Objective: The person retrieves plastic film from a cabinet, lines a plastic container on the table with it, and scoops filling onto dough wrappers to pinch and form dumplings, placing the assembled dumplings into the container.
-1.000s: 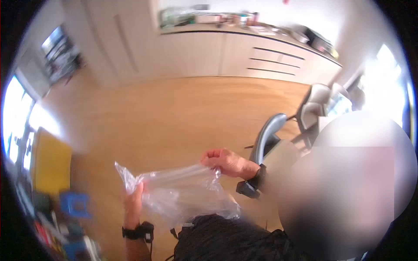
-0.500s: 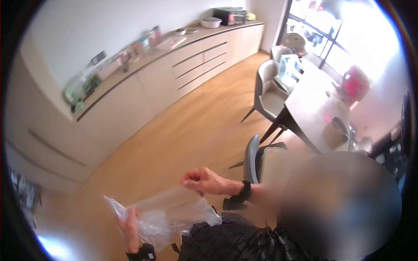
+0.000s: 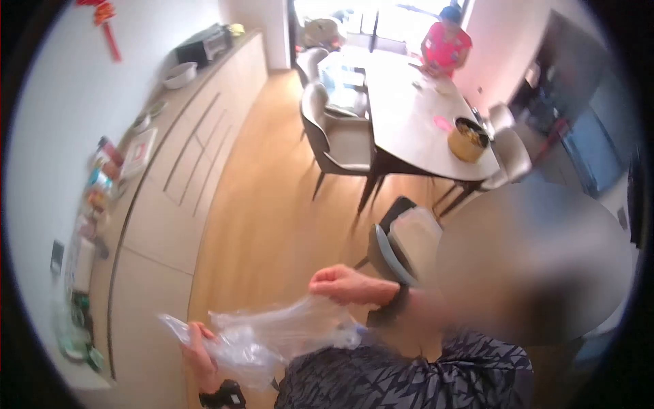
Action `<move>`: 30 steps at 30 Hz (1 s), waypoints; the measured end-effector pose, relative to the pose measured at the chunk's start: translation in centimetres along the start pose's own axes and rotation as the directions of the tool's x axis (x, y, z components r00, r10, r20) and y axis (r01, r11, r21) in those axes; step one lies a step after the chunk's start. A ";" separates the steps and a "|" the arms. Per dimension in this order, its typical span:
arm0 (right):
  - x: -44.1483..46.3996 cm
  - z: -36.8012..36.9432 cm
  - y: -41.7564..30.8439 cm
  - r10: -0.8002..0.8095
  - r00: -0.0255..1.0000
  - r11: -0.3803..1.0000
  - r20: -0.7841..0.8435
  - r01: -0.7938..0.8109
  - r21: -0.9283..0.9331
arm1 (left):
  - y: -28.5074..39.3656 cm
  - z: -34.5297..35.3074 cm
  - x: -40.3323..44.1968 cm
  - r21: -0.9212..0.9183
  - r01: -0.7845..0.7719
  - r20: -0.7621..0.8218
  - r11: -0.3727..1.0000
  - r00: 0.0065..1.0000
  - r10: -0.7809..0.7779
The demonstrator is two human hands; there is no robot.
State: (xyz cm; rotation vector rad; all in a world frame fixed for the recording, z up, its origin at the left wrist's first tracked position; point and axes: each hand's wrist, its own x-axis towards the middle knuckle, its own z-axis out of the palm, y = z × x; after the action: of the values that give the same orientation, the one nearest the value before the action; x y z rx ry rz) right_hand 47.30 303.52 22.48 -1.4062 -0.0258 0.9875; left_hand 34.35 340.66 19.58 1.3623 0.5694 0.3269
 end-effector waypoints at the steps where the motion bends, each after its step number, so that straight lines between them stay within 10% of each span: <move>1: 0.3 -0.5 -0.5 -0.012 0.996 1.000 -0.088 0.013 0.018 | 1.5 0.2 2.9 -0.028 0.060 0.010 0.998 0.998 -0.060; 9: 4.2 -10.1 1.9 0.046 0.910 0.985 -0.413 0.027 0.169 | 4.7 15.3 22.2 -0.215 0.168 0.352 0.962 0.932 -0.085; 20: 5.8 -18.9 0.7 0.086 0.895 0.948 -0.439 0.062 0.312 | 3.6 40.3 38.6 -0.019 0.246 0.546 0.969 0.815 -0.196; 27: 4.2 -21.1 1.6 0.288 0.606 0.945 -0.742 -0.053 0.323 | -2.0 59.4 47.7 0.000 0.165 0.691 0.986 0.713 -0.120; 30: 5.5 -20.4 5.1 0.113 0.439 0.972 -0.892 0.135 0.190 | -6.3 67.9 50.7 -0.042 0.197 0.694 0.979 0.711 -0.113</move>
State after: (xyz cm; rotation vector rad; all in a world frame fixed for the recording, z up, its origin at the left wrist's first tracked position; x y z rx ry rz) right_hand 59.20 289.68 10.74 -1.5447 0.8780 0.0787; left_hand 113.36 310.72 10.59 1.2003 0.0269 -0.2956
